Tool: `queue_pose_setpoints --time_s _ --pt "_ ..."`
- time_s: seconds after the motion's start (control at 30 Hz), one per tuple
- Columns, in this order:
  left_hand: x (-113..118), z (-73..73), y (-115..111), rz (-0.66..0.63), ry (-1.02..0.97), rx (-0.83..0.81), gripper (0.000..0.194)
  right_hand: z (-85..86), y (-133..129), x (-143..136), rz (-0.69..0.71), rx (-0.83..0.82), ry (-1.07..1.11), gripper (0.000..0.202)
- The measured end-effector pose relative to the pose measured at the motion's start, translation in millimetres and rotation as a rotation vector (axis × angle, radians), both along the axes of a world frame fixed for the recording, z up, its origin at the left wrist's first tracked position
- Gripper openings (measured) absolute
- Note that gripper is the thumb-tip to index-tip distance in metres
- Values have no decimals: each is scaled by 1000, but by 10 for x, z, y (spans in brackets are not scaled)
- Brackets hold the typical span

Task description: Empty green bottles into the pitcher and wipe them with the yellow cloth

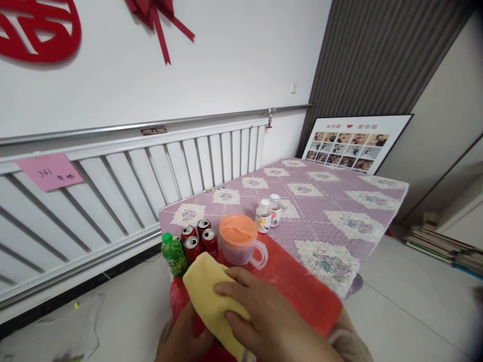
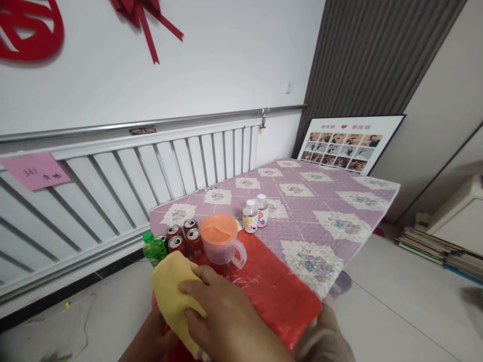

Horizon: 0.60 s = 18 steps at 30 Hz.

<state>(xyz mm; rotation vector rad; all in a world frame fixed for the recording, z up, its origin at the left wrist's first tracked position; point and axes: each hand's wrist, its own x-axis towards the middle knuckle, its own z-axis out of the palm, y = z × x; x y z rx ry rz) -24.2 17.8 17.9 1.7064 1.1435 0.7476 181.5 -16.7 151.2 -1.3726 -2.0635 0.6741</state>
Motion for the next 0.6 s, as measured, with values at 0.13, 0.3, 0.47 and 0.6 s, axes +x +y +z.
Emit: queue_pose_setpoints --time_s 0.13,0.3,0.47,0.6 --pt "-8 -3 48 -89 -97 80 55 -84 169 54 -83 -13 -47 40" --pt "-16 15 65 -142 -112 99 60 -295 181 154 -184 -19 159 33" --pt "-42 -70 78 -148 -117 119 56 -721 89 94 -221 -148 302 33" --pt "-77 -181 121 -198 -149 167 55 -1234 -1 100 -346 -303 371 35"
